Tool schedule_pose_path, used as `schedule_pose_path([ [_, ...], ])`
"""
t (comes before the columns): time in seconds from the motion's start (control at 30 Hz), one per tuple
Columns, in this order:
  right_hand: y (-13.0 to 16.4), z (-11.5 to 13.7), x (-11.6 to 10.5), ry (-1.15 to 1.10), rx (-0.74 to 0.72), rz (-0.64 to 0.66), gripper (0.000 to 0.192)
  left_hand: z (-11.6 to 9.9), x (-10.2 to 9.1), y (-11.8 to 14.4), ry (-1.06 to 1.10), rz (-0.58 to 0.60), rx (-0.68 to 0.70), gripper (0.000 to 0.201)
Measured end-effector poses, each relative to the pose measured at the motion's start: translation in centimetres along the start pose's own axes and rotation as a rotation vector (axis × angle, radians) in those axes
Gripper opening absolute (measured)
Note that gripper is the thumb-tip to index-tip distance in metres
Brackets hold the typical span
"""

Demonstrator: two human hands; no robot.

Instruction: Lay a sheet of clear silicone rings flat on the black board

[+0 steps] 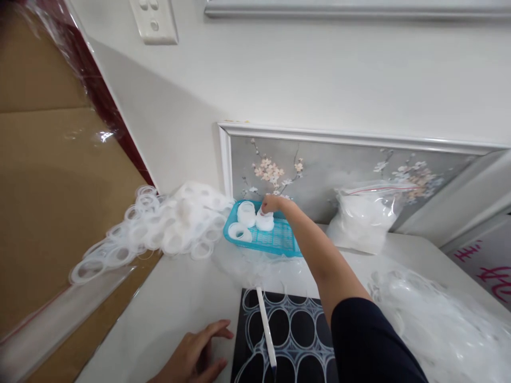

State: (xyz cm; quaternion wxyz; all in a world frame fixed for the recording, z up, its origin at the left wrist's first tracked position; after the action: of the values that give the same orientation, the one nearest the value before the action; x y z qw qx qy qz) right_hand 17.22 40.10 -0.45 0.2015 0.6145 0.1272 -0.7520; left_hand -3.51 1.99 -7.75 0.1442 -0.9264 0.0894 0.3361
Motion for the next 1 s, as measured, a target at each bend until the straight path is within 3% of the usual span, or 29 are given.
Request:
schedule_pose_path([
  [0.43, 0.8, 1.3, 0.8, -0.027, 0.015, -0.010, 0.027, 1.0, 0.5, -0.1, 0.134, 0.037, -0.089, 0.050],
  [0.77, 1.4, 0.8, 0.3, -0.026, 0.030, -0.079, 0.027, 1.4, 0.6, 0.1, 0.121, 0.081, -0.181, 0.052],
  [1.0, 2.0, 1.5, 1.9, 0.063, -0.025, -0.043, 0.024, 1.0, 0.6, -0.4, 0.170, 0.098, -0.222, 0.050],
])
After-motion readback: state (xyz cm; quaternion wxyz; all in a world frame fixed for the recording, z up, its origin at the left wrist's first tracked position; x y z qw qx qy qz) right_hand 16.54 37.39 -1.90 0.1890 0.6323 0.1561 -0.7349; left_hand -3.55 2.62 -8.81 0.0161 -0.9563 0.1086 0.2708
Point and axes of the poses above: each hand's wrist, its own y-axis away from the middle knuckle, its own x-axis out of the palm, z = x × y, the point moved 3 cm from there along -y, towards the middle knuckle, and after that the axes turned 13 degrees about -z, right-handed, at the moved point
